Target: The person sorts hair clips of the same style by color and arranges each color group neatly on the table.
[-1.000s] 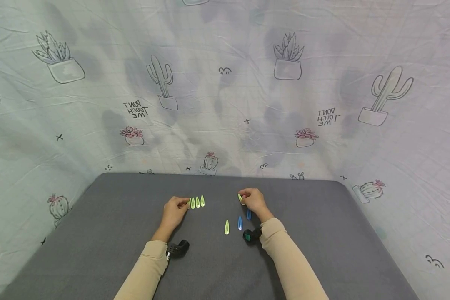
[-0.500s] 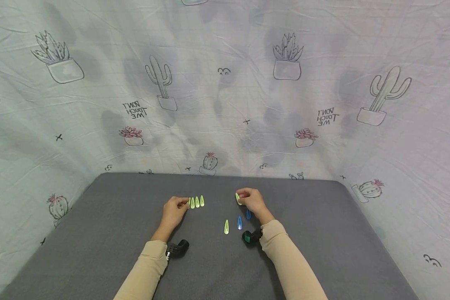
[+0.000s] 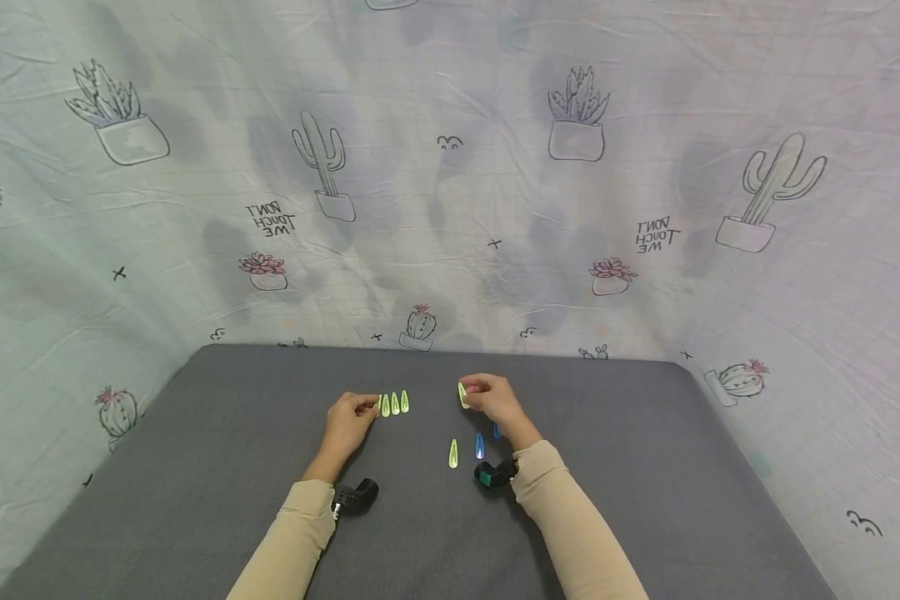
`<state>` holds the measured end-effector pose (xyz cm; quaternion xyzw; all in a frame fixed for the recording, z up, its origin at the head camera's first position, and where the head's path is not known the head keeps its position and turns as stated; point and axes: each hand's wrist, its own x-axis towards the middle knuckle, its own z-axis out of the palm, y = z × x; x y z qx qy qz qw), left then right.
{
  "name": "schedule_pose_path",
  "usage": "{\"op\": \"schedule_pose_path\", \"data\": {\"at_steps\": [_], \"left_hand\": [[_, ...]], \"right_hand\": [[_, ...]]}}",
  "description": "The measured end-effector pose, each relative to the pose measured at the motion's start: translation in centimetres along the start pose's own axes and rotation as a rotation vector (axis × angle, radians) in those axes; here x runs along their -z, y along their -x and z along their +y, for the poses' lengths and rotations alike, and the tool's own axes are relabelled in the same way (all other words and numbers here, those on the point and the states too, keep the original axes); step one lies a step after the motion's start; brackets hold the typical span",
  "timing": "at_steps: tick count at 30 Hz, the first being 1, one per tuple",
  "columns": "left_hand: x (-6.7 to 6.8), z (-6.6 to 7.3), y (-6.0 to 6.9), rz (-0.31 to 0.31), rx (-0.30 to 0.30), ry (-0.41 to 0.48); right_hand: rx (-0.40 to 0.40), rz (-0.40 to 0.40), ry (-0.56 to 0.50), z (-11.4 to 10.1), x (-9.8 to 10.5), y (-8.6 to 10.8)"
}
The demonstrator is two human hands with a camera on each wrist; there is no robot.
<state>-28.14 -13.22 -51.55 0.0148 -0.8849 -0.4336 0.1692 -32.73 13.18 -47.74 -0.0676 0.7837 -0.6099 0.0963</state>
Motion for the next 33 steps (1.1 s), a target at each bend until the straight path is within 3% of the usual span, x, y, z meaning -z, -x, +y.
{"op": "schedule_pose_path", "data": {"at_steps": [8, 12, 33], "left_hand": [[0.0, 0.0, 0.0, 0.000, 0.001, 0.006], [0.0, -0.1, -0.1, 0.006, -0.002, 0.004], [0.0, -0.1, 0.0, 0.007, -0.005, 0.001]], "right_hand": [[0.003, -0.043, -0.029, -1.6, -1.3, 0.7], [-0.012, -0.032, -0.054, -0.7, -2.2, -0.4], [-0.082, -0.042, -0.058, -0.8, -6.1, -1.7]]}}
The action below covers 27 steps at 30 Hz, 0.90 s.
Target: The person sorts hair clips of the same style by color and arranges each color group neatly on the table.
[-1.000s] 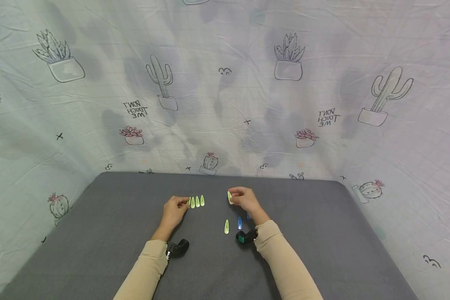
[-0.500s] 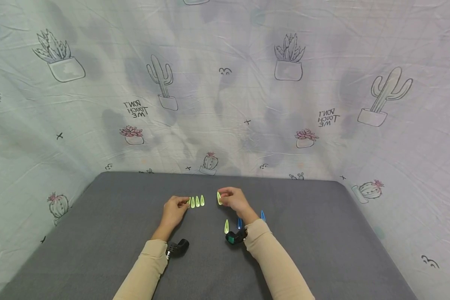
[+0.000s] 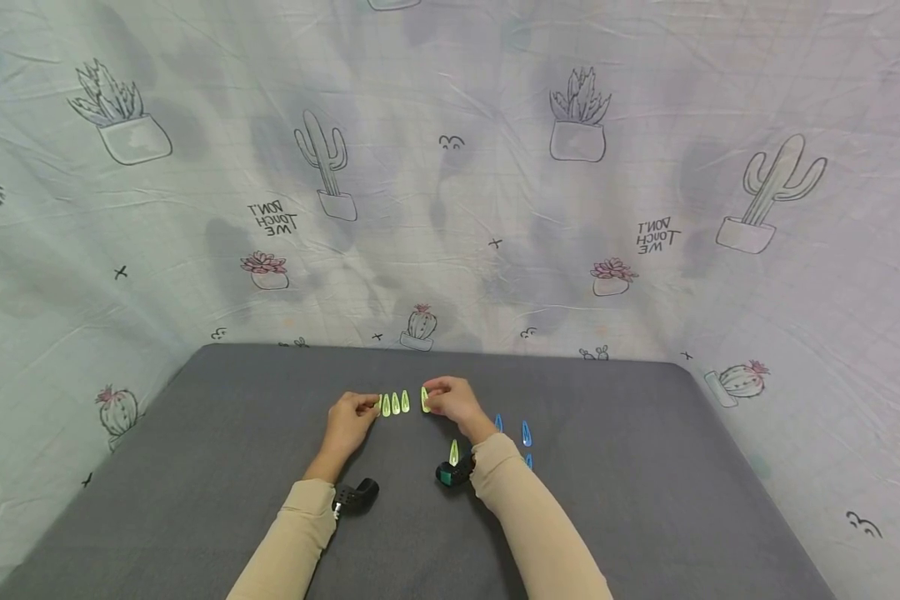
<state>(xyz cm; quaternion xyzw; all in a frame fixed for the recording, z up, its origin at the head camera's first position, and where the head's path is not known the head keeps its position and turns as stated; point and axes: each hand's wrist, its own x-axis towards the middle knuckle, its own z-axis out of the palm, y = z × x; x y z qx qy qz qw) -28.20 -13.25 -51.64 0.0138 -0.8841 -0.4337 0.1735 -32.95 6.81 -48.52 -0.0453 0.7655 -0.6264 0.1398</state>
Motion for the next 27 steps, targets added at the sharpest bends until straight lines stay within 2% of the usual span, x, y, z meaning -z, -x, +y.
{"op": "schedule_pose_path", "data": {"at_steps": [8, 21, 27], "left_hand": [[0.0, 0.0, 0.1, -0.005, 0.013, 0.003], [0.2, 0.1, 0.0, -0.003, 0.024, 0.013], [0.3, 0.1, -0.1, -0.002, 0.009, 0.012]], "right_hand": [[0.020, 0.012, 0.084, 0.2, -1.3, -0.6], [0.000, 0.036, 0.184, -0.6, -2.3, -0.7], [0.023, 0.064, 0.261, -0.6, -2.5, -1.0]]}}
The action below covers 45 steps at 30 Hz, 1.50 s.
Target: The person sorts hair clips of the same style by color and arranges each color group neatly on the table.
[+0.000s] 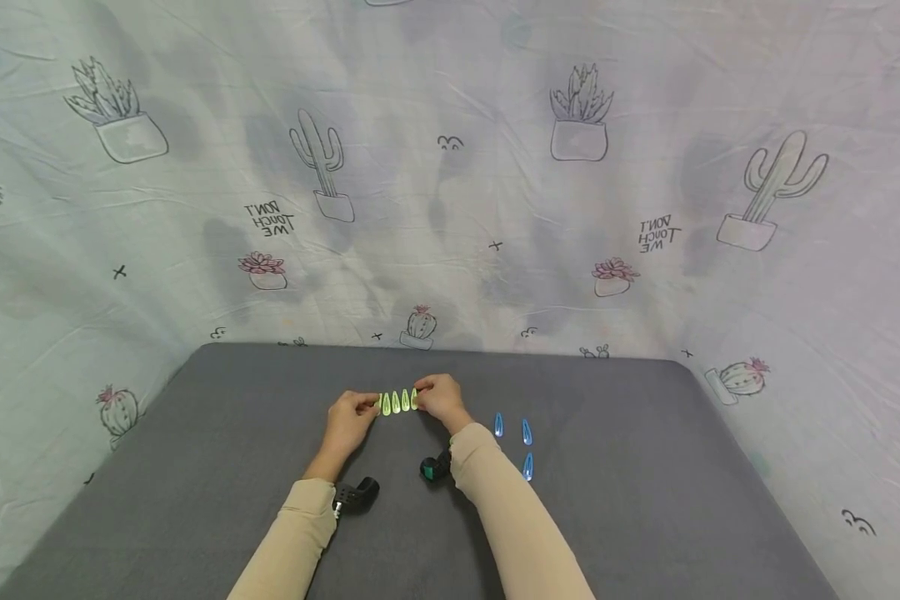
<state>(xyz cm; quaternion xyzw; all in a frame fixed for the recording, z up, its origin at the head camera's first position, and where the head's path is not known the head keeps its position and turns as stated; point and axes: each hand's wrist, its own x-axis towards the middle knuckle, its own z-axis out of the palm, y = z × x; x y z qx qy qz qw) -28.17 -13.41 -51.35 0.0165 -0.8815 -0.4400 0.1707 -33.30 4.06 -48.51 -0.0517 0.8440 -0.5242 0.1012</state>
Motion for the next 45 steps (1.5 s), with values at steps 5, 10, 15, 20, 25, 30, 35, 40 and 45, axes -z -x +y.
{"op": "schedule_pose_path", "data": {"at_steps": [5, 10, 15, 20, 25, 30, 35, 40, 45], "left_hand": [[0.0, 0.0, 0.1, -0.008, 0.005, 0.001], [0.0, 0.1, 0.2, -0.014, 0.006, 0.002], [-0.1, 0.0, 0.3, -0.010, 0.003, 0.004], [-0.1, 0.0, 0.3, -0.010, 0.002, 0.006], [-0.2, -0.1, 0.3, -0.010, 0.008, 0.005], [-0.3, -0.1, 0.3, 0.000, -0.003, 0.009], [-0.3, -0.1, 0.3, 0.009, -0.009, 0.000], [-0.1, 0.0, 0.2, 0.005, -0.013, -0.008], [0.1, 0.2, 0.2, 0.010, -0.024, -0.003]], "right_hand": [[0.026, 0.046, 0.038, 0.1, -0.2, 0.0], [0.007, 0.060, 0.010, 0.2, -0.3, 0.1], [-0.020, 0.033, -0.061, 0.2, 0.0, 0.4], [-0.006, 0.017, -0.093, 0.2, 0.4, 0.9], [0.027, 0.003, -0.123, 0.4, 1.2, 1.4], [0.048, -0.005, -0.129, 0.4, 2.5, 2.4], [0.068, 0.010, -0.091, 0.6, 3.4, 3.4], [0.109, 0.027, -0.056, 1.3, 4.2, 4.8], [0.112, 0.022, -0.088, 2.1, 4.7, 6.4]]}}
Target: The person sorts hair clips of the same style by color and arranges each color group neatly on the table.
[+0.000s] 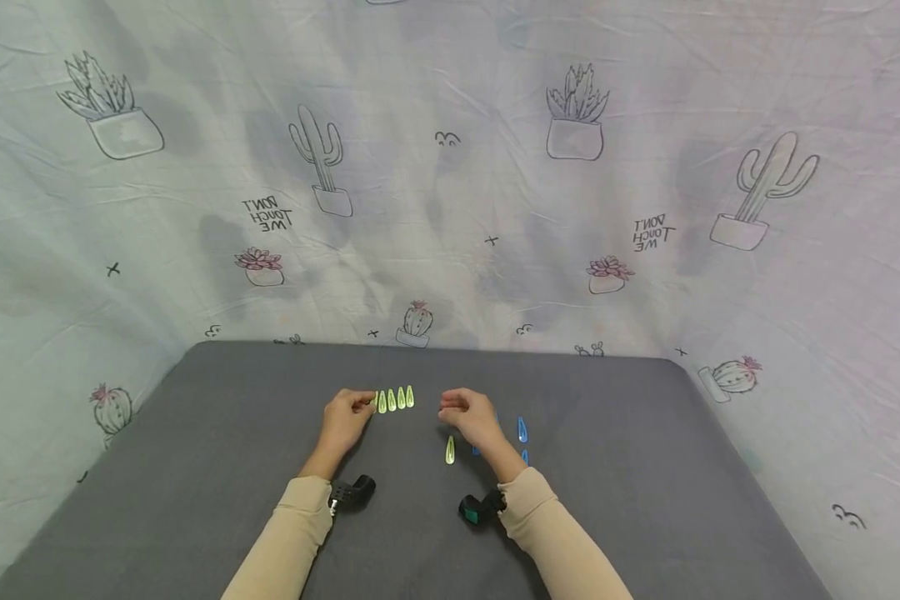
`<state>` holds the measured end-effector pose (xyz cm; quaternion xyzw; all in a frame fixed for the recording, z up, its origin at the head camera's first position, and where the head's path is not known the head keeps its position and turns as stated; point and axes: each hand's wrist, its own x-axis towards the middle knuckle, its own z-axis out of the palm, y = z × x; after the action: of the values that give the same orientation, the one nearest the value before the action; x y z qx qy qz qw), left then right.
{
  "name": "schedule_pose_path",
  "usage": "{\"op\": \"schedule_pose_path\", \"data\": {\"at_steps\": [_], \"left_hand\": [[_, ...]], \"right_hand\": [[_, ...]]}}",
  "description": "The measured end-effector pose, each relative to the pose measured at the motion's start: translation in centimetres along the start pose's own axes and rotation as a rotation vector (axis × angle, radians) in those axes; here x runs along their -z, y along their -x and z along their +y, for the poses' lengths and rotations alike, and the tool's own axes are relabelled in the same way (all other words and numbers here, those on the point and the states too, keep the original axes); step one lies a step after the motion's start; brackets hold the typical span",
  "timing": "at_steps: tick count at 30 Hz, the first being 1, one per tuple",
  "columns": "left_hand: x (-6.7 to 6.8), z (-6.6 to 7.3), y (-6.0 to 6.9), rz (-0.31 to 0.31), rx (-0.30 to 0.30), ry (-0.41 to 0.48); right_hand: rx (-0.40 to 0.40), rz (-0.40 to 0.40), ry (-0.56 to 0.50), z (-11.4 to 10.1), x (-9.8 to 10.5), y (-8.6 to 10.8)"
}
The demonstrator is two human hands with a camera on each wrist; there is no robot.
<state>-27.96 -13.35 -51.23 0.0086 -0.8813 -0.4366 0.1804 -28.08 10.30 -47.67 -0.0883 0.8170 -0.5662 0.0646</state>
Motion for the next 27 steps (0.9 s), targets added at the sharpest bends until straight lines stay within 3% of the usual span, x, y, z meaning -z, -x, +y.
{"op": "schedule_pose_path", "data": {"at_steps": [10, 19, 27], "left_hand": [[0.0, -0.2, -0.2, -0.014, 0.002, -0.006], [0.0, -0.3, -0.3, -0.014, 0.007, -0.010], [0.0, -0.4, -0.3, -0.013, -0.003, -0.003]], "right_hand": [[0.015, -0.007, -0.064, 0.4, -0.2, 3.2], [0.022, 0.072, -0.111, 1.4, -0.8, 5.0], [0.084, 0.172, 0.015, 1.7, -1.2, 5.8]]}}
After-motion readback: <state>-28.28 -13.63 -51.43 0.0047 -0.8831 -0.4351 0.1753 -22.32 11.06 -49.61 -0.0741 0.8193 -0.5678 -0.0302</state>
